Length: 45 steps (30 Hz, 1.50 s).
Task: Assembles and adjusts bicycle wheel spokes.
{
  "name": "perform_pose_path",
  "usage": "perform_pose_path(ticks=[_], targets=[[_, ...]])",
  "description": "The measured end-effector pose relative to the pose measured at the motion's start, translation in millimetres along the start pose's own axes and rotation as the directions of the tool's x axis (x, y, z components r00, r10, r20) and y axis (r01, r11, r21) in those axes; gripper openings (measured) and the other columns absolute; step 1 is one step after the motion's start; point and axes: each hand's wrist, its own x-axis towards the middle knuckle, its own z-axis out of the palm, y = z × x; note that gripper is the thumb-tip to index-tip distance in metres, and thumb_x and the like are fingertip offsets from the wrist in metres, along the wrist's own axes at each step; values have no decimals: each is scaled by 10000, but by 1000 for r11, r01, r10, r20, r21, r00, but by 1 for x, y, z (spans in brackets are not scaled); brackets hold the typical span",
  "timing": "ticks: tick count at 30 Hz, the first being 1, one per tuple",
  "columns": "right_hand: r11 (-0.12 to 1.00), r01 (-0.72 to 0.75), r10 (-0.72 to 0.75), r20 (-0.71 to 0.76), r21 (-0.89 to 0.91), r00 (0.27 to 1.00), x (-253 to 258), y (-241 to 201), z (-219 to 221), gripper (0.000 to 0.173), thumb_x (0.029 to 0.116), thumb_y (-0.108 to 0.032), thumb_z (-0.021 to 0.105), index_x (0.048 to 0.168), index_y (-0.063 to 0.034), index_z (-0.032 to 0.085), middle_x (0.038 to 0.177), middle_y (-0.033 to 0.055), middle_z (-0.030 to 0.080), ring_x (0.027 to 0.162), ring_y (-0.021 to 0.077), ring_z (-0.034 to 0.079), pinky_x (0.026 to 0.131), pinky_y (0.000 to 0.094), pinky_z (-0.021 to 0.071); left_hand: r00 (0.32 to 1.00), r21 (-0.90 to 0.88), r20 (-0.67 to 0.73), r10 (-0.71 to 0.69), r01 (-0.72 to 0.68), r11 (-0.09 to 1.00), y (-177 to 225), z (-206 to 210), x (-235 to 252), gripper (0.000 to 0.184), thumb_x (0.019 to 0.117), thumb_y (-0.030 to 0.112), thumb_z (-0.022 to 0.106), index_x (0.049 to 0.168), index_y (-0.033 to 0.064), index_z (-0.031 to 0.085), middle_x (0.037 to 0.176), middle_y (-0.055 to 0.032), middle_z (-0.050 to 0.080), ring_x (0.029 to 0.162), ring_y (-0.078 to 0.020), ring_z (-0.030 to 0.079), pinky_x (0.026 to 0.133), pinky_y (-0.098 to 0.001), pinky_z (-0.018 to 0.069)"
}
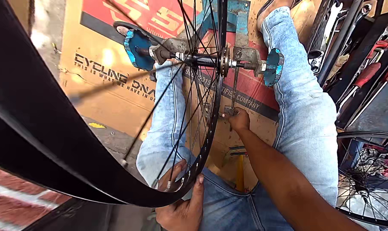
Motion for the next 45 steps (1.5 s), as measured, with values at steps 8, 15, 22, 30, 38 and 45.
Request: perform_pose_path(ticks=[8,15,22,30,38,45], targets=[[1000,-16,16,3,6,1000,0,0,0,344,797,-399,874,952,-127,732,836,81,715,795,267,686,727,555,541,996,-11,-15,87,-87,996,8,-11,7,407,902,284,786,1275,193,653,1172,88,707,1109,-84,671,1006,-297,547],[1000,-9,9,-1,15,1000,-1,-2,-2,350,794,-394,881,959,-122,734,843,80,723,795,267,691,730,552,544,995,30,67,69,-71,997,12,-6,14,504,881,267,802,1308,78,612,1188,-33,716,1141,-146,676,1007,-335,561],[999,-34,35,30,-28,999,-4,-9,-5,369,808,-406,866,968,-105,725,882,116,715,848,310,687,760,583,538,996,-27,73,59,-57,998,21,-5,12,444,952,218,729,1326,23,592,1205,-29,737,1131,-119,698,997,-291,577],[958,-192,183,60,213,981,-48,-16,-21,385,1006,-357,611,1268,-75,612,1043,181,691,937,332,679,805,564,542,992,-7,40,124,-124,992,16,-4,14,488,942,206,734,1291,-96,574,1143,-115,750,1101,-140,712,980,-303,581],[752,-266,67,331,604,941,-155,-33,-79,249,1002,-113,663,1235,-27,644,1020,129,729,825,218,737,747,363,631,969,269,188,-163,109,957,6,1,8,759,873,525,714,1394,-7,560,1316,-156,663,1219,-258,642,1036,-497,514],[811,-231,-138,558,538,818,-230,16,-130,242,1031,-87,593,1241,31,623,994,138,734,800,234,747,722,389,654,996,343,86,29,-57,937,30,-13,13,488,975,413,643,1206,-15,679,1058,-139,762,980,-248,751,863,-484,601]])
